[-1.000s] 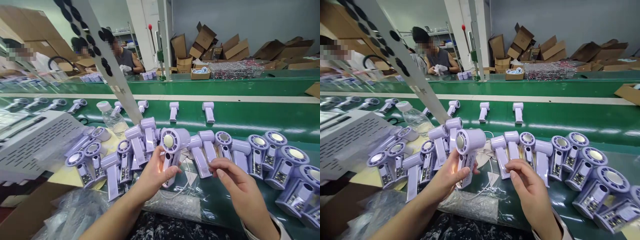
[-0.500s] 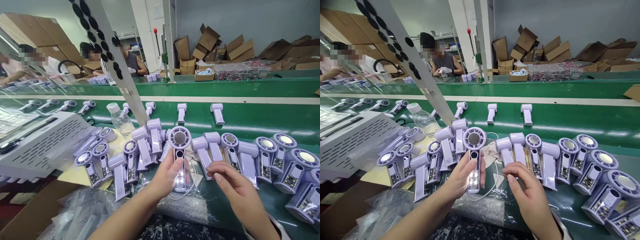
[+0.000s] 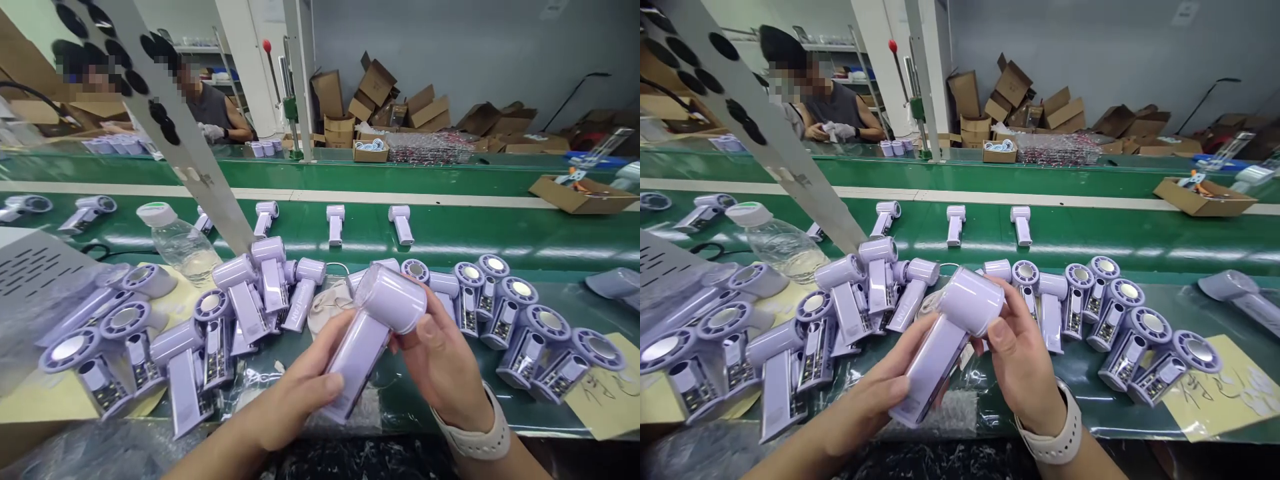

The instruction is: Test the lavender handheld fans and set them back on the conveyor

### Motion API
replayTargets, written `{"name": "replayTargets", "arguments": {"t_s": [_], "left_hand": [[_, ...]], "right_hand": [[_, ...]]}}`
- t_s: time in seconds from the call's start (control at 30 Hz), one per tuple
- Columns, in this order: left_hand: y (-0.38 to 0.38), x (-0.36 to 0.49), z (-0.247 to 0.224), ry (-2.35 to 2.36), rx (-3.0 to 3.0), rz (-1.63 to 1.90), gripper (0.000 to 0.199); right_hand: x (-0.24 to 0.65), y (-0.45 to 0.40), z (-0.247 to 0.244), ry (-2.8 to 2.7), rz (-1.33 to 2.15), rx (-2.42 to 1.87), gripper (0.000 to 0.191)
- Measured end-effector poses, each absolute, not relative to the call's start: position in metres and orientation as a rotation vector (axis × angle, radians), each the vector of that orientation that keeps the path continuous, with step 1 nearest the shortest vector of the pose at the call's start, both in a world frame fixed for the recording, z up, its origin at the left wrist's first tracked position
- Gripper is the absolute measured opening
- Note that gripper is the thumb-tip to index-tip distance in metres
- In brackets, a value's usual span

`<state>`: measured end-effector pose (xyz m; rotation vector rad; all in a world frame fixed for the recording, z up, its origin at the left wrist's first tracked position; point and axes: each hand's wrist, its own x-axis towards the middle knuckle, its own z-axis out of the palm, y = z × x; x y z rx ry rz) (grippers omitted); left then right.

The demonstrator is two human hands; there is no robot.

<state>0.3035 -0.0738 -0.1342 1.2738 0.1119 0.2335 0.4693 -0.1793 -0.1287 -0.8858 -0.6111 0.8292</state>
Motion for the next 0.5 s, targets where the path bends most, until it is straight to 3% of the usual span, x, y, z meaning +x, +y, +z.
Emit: {"name": "replayTargets", "arguments": {"t_s": [0.1, 0.2, 0.33, 0.5], "left_hand": [[-0.078, 0.301, -0.144, -0.084, 0.853, 0.006, 0.084], [-0.082, 0.301, -0.155, -0.068, 0.927, 0.039, 0.086], [-0.077, 0.305, -0.168, 0.011, 1.736, 0.388, 0.063], [-0.061, 0.31, -0.172, -0.051, 2.305, 0.946, 0.078]], "right_hand": [[0.47, -0.185, -0.126, -0.566, 0.837, -0.841, 0.039], [0.471, -0.192, -0.123, -0.563, 0.836, -0.825, 0.041], [0.475, -0.202, -0.122, -0.622, 1.003, -0.82, 0.053], [0.479, -0.202, -0.128, -0.582, 1.007, -0.862, 0.061]]}}
